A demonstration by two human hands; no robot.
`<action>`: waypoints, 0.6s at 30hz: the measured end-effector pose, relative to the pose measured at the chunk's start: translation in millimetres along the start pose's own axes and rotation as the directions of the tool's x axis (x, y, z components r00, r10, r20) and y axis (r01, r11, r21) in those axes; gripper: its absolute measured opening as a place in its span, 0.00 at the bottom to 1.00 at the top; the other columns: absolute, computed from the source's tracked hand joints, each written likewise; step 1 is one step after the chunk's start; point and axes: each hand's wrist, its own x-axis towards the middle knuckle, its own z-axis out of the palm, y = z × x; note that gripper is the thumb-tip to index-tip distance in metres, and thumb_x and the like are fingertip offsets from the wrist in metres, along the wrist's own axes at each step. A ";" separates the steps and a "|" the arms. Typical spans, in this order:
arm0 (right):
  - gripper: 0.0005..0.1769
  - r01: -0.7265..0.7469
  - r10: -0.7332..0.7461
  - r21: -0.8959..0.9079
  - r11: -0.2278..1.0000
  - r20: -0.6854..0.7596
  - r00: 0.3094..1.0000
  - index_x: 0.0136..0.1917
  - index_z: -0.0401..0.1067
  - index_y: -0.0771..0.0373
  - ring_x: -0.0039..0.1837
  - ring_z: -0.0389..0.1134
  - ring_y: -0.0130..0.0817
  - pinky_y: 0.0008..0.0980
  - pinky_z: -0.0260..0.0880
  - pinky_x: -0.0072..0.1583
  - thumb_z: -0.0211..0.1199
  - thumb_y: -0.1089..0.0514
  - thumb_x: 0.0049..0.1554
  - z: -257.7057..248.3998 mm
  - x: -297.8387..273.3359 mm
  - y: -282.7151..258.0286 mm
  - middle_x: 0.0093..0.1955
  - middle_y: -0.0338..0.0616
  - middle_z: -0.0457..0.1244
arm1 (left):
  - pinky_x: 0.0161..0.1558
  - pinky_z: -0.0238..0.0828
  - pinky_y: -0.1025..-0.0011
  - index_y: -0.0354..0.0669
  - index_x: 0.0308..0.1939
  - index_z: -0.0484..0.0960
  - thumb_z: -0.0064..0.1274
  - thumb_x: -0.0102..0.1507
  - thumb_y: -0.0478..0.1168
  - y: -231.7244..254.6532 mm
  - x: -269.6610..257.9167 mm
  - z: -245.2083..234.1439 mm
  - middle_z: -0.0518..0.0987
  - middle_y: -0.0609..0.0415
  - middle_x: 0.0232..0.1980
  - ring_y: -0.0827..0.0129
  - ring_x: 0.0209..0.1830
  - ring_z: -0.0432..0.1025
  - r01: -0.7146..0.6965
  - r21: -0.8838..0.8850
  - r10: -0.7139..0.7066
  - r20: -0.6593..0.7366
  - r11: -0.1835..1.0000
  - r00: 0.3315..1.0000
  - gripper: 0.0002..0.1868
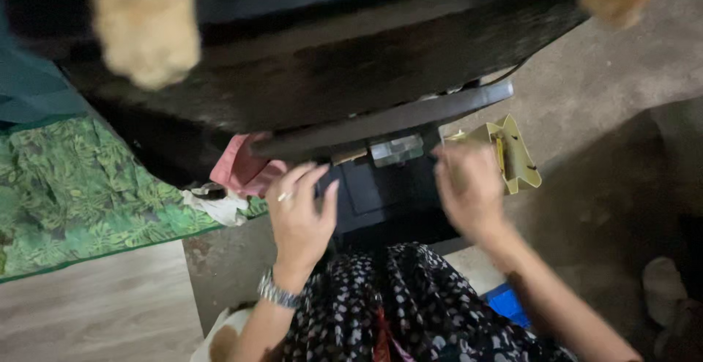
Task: The person opens a drawer and wipes several items with a cloth, including a plastic zip-top bag, a compartmentalized plastic box, and a bubble-wrapped package. The person places the cleaned items back into the drawer.
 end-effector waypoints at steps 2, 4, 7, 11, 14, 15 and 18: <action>0.16 0.000 0.023 -0.223 0.975 0.102 0.995 0.60 0.75 0.59 0.59 0.60 0.46 0.45 0.60 0.61 0.69 0.66 0.58 -11.5 32.8 -6.8 0.57 0.45 0.65 | 0.71 0.57 0.52 0.45 0.62 0.77 0.59 0.65 0.43 5.5 26.6 -3.4 0.75 0.50 0.64 0.56 0.68 0.67 -0.166 0.055 0.164 0.032 0.985 0.986 0.22; 0.24 0.121 -0.092 -0.307 0.944 0.109 0.990 0.68 0.74 0.57 0.67 0.59 0.46 0.47 0.56 0.68 0.71 0.59 0.59 -9.1 55.0 -13.2 0.66 0.45 0.64 | 0.72 0.54 0.49 0.42 0.66 0.74 0.58 0.65 0.45 7.1 48.8 0.4 0.74 0.49 0.65 0.55 0.68 0.65 -0.224 0.123 0.214 0.088 0.967 0.973 0.26; 0.29 0.227 -0.153 -0.470 0.853 0.192 0.969 0.69 0.71 0.56 0.71 0.59 0.47 0.51 0.51 0.70 0.73 0.51 0.56 1.7 70.6 -20.7 0.66 0.45 0.62 | 0.71 0.54 0.49 0.40 0.66 0.73 0.59 0.63 0.44 8.0 64.1 7.0 0.73 0.46 0.62 0.53 0.65 0.64 -0.239 0.184 0.213 0.149 0.953 0.966 0.29; 0.31 0.180 -0.087 -0.444 0.878 0.222 0.971 0.67 0.71 0.56 0.70 0.59 0.48 0.52 0.47 0.69 0.74 0.47 0.53 1.3 70.9 -25.4 0.64 0.45 0.62 | 0.70 0.56 0.52 0.43 0.65 0.73 0.58 0.63 0.43 9.2 61.2 5.9 0.74 0.48 0.60 0.53 0.64 0.65 -0.192 0.132 0.173 0.147 0.972 0.974 0.27; 0.27 0.152 -0.042 -0.389 0.909 0.276 0.960 0.63 0.72 0.54 0.67 0.59 0.46 0.51 0.48 0.68 0.73 0.47 0.54 -14.0 60.3 -28.7 0.61 0.41 0.63 | 0.66 0.58 0.53 0.45 0.64 0.75 0.58 0.62 0.43 14.1 46.2 -5.1 0.75 0.51 0.59 0.56 0.62 0.66 -0.199 0.100 0.178 0.184 0.975 0.967 0.26; 0.25 0.141 -0.019 -0.381 0.914 0.306 0.952 0.62 0.73 0.53 0.66 0.60 0.44 0.51 0.48 0.68 0.73 0.47 0.53 -22.6 53.0 -31.4 0.59 0.40 0.63 | 0.64 0.58 0.53 0.45 0.63 0.75 0.58 0.61 0.43 17.6 37.3 -10.2 0.76 0.52 0.59 0.57 0.61 0.67 -0.199 0.088 0.178 0.204 0.976 0.963 0.26; 0.24 0.109 0.048 -0.393 0.913 0.369 0.928 0.58 0.74 0.52 0.63 0.60 0.42 0.51 0.49 0.66 0.72 0.46 0.50 -43.8 30.0 -44.3 0.54 0.38 0.63 | 0.56 0.60 0.56 0.47 0.61 0.77 0.58 0.62 0.43 29.9 10.6 -24.6 0.77 0.54 0.54 0.58 0.54 0.68 -0.146 0.039 0.121 0.365 0.989 0.923 0.22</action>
